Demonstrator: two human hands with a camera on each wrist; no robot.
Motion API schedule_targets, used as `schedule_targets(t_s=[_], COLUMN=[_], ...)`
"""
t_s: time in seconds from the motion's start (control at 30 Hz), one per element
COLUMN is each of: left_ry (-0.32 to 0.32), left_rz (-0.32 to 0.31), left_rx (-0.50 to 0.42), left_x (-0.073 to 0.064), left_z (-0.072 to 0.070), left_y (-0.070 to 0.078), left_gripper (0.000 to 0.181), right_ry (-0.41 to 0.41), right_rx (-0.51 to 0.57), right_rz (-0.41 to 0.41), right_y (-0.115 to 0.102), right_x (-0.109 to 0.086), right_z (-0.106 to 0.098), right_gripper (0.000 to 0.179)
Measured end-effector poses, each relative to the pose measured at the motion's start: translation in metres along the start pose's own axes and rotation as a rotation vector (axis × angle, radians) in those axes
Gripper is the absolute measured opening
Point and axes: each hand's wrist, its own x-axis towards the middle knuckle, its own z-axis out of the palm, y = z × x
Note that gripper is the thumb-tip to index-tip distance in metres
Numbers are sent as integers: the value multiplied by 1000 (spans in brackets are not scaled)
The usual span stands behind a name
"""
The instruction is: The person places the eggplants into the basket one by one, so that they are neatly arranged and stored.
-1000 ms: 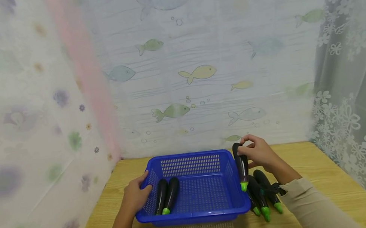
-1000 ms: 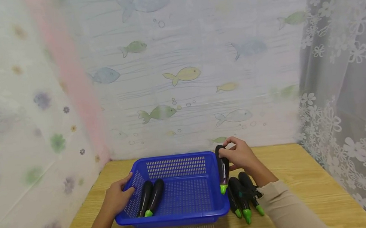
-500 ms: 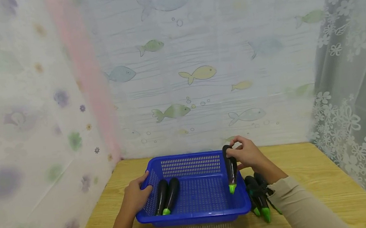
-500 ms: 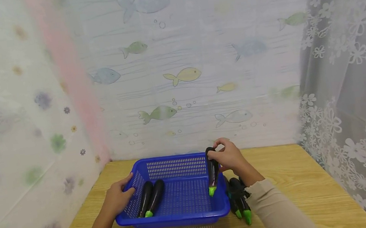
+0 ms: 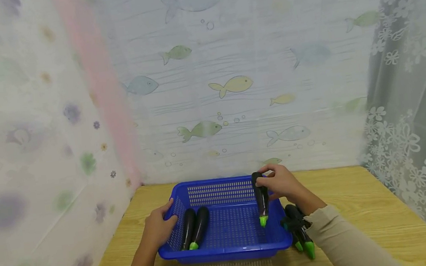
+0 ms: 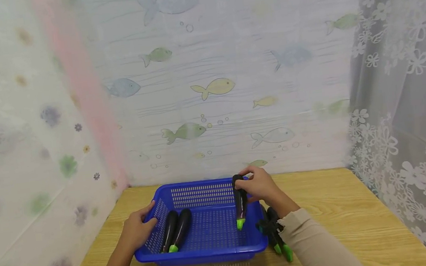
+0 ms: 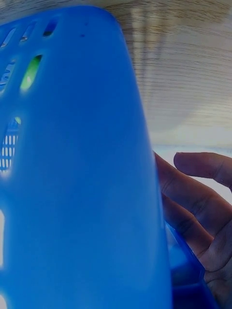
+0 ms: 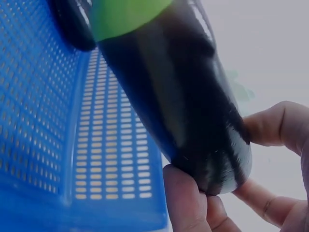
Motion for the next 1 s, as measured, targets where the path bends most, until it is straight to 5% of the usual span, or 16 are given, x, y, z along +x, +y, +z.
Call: schedule_targets(t_s=[0.43, 1.0], left_ry=[3, -4], left_rz=[-3, -8], left_rx=[2, 1], left_x=[1, 0], left_z=[0, 0], left_y=[0, 2], left_gripper=[61, 60], right_ry=[-34, -64], right_rx=[41, 102], right_rz=[-7, 47], right_y=[-9, 8], right_x=[11, 26], right_z=[28, 63], right_gripper=[41, 44])
